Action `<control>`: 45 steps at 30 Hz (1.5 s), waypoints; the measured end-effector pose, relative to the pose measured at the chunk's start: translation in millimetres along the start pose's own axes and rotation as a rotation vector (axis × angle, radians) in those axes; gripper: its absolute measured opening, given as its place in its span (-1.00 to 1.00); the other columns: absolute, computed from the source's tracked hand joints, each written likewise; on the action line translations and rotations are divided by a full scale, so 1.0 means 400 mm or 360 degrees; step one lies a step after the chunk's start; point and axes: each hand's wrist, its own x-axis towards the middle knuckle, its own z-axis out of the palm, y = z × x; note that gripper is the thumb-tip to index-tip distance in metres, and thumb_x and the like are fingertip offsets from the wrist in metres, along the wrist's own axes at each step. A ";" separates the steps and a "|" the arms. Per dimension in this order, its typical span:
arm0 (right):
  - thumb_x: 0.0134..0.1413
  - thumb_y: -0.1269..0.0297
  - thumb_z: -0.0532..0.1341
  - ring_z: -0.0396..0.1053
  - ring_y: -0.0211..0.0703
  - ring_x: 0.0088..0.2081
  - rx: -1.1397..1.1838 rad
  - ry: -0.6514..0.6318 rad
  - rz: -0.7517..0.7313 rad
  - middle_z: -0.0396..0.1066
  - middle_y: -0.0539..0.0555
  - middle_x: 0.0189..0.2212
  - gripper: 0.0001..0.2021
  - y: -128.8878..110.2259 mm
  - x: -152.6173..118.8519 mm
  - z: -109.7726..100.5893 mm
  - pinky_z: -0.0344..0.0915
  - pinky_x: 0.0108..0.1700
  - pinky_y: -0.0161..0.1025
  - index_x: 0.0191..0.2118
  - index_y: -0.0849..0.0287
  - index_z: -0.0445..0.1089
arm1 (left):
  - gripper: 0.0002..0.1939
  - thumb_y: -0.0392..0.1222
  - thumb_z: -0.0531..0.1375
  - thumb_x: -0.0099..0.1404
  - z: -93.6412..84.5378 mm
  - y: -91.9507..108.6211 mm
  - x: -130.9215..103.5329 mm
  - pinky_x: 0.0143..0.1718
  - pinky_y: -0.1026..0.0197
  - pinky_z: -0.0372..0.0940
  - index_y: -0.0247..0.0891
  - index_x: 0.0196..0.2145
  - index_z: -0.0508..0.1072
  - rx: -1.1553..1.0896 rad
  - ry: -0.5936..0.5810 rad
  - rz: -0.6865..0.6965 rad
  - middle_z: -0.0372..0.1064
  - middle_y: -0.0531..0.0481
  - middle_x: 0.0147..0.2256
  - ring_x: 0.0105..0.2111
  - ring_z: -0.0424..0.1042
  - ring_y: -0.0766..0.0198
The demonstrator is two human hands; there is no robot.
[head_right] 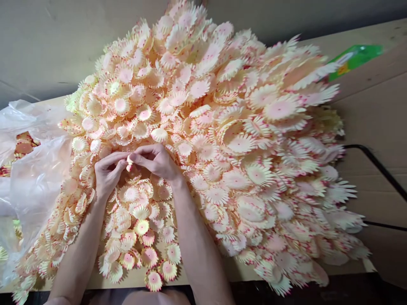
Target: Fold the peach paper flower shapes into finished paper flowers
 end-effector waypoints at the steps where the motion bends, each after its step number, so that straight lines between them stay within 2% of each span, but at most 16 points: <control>1: -0.02 -0.03 0.39 0.41 -0.23 -0.52 0.0006 0.0013 0.0013 0.51 0.01 -0.53 -0.69 0.000 0.000 0.002 0.38 -0.45 -0.28 -0.42 0.15 0.58 | -0.85 -0.11 0.35 0.21 -0.001 0.000 0.000 -0.20 0.23 0.39 -0.15 -0.27 0.68 -0.0009 -0.0004 0.0007 0.61 -0.11 -0.26 -0.28 0.55 0.24; 3: -0.07 0.05 0.43 0.45 -0.22 -0.49 0.0003 0.0064 -0.0007 0.54 0.01 -0.50 -0.76 0.001 0.001 0.006 0.41 -0.42 -0.28 -0.41 0.14 0.59 | -0.78 -0.05 0.40 0.14 -0.004 -0.001 0.000 -0.22 0.23 0.39 -0.16 -0.27 0.68 -0.0011 -0.0022 0.0000 0.60 -0.12 -0.25 -0.29 0.54 0.24; 6: -0.05 0.12 0.44 0.46 -0.24 -0.47 -0.0019 0.0143 -0.0051 0.57 0.01 -0.48 -0.82 0.004 0.004 0.009 0.42 -0.39 -0.30 -0.42 0.13 0.60 | -0.65 -0.03 0.46 0.03 -0.003 -0.006 -0.002 -0.33 0.28 0.35 -0.18 -0.20 0.67 0.0070 -0.0020 -0.0039 0.57 -0.04 -0.35 -0.42 0.45 0.32; 9: -0.01 0.10 0.42 0.46 -0.25 -0.47 -0.0031 0.0174 -0.0048 0.58 0.02 -0.46 -0.81 0.010 0.006 0.005 0.43 -0.38 -0.30 -0.37 0.12 0.61 | -0.64 -0.08 0.42 0.11 0.001 -0.007 -0.006 -0.39 0.32 0.31 -0.19 -0.11 0.64 0.0189 0.0020 -0.0070 0.53 0.03 -0.43 -0.51 0.36 0.40; 14: 0.04 -0.01 0.37 0.47 -0.25 -0.49 0.0119 0.0193 0.0034 0.57 0.04 -0.46 -0.70 0.015 0.008 -0.002 0.46 -0.39 -0.31 -0.37 0.15 0.61 | -0.74 -0.07 0.27 0.30 0.005 -0.002 -0.009 -0.42 0.31 0.32 -0.27 -0.19 0.67 0.0302 0.0003 -0.0039 0.57 -0.02 -0.41 -0.48 0.44 0.34; 19: -0.11 0.12 0.48 0.52 -0.24 -0.44 0.0251 0.0212 0.0078 0.60 0.01 -0.40 -0.78 0.018 0.010 0.001 0.52 -0.31 -0.29 -0.36 0.12 0.58 | -0.71 -0.07 0.20 0.36 0.002 -0.001 -0.007 -0.37 0.28 0.37 -0.28 -0.18 0.66 0.0353 -0.0004 -0.0003 0.61 -0.06 -0.35 -0.43 0.50 0.28; 24: -0.23 0.22 0.53 0.57 -0.18 -0.30 0.0310 0.0200 0.0049 0.62 0.01 -0.34 -0.74 0.022 0.010 0.003 0.54 -0.10 -0.21 -0.35 0.13 0.57 | -0.69 -0.07 0.27 0.30 -0.004 -0.011 0.000 -0.11 0.19 0.39 -0.22 -0.05 0.60 0.0297 -0.0043 0.0056 0.57 -0.14 -0.08 -0.15 0.53 0.18; 28: -0.21 0.22 0.52 0.56 -0.20 -0.36 0.0272 0.0226 0.0039 0.61 0.00 -0.38 -0.75 0.019 0.008 0.003 0.55 -0.19 -0.22 -0.35 0.14 0.56 | -0.58 -0.01 0.34 0.22 0.000 -0.014 -0.002 -0.20 0.25 0.36 -0.18 0.01 0.50 0.0241 0.0045 -0.0040 0.53 -0.10 -0.09 -0.25 0.48 0.28; 31: -0.20 0.21 0.51 0.55 -0.20 -0.39 0.0225 0.0229 0.0034 0.60 0.01 -0.39 -0.76 0.016 0.008 0.004 0.55 -0.27 -0.24 -0.37 0.16 0.54 | -0.63 0.02 0.36 0.19 0.007 -0.006 -0.006 -0.27 0.30 0.32 -0.20 -0.12 0.43 0.0127 0.0122 -0.0132 0.48 -0.04 -0.23 -0.31 0.44 0.33; 34: -0.21 0.23 0.51 0.56 -0.21 -0.33 0.0215 0.0248 -0.0001 0.60 0.01 -0.36 -0.76 0.016 0.010 0.002 0.53 -0.19 -0.24 -0.38 0.16 0.54 | -0.69 0.05 0.33 0.22 0.009 0.008 -0.006 -0.29 0.31 0.30 -0.24 -0.32 0.39 0.0103 0.0074 -0.0184 0.40 0.02 -0.35 -0.37 0.38 0.36; 36: -0.21 0.25 0.52 0.55 -0.22 -0.32 0.0219 0.0259 -0.0023 0.59 0.00 -0.37 -0.77 0.017 0.011 0.001 0.52 -0.16 -0.26 -0.38 0.15 0.54 | -0.69 0.06 0.29 0.26 0.008 0.013 -0.006 -0.31 0.31 0.28 -0.25 -0.35 0.40 0.0100 0.0050 -0.0222 0.38 0.02 -0.37 -0.39 0.35 0.36; 41: -0.23 0.28 0.53 0.53 -0.26 -0.37 0.0245 0.0245 -0.0023 0.58 -0.03 -0.41 -0.78 0.014 0.012 0.002 0.50 -0.21 -0.30 -0.41 0.15 0.54 | -0.71 0.05 0.26 0.29 0.002 0.011 -0.009 -0.37 0.31 0.24 -0.25 -0.33 0.42 -0.0023 0.0044 -0.0318 0.46 -0.02 -0.29 -0.42 0.32 0.37; 45: -0.26 0.26 0.54 0.51 -0.26 -0.41 0.0241 0.0266 -0.0003 0.57 -0.03 -0.44 -0.76 0.014 0.011 0.003 0.50 -0.30 -0.31 -0.43 0.15 0.52 | -0.74 0.01 0.25 0.31 -0.002 0.010 -0.011 -0.35 0.29 0.25 -0.26 -0.35 0.43 -0.0135 0.0015 -0.0336 0.53 -0.06 -0.21 -0.41 0.35 0.35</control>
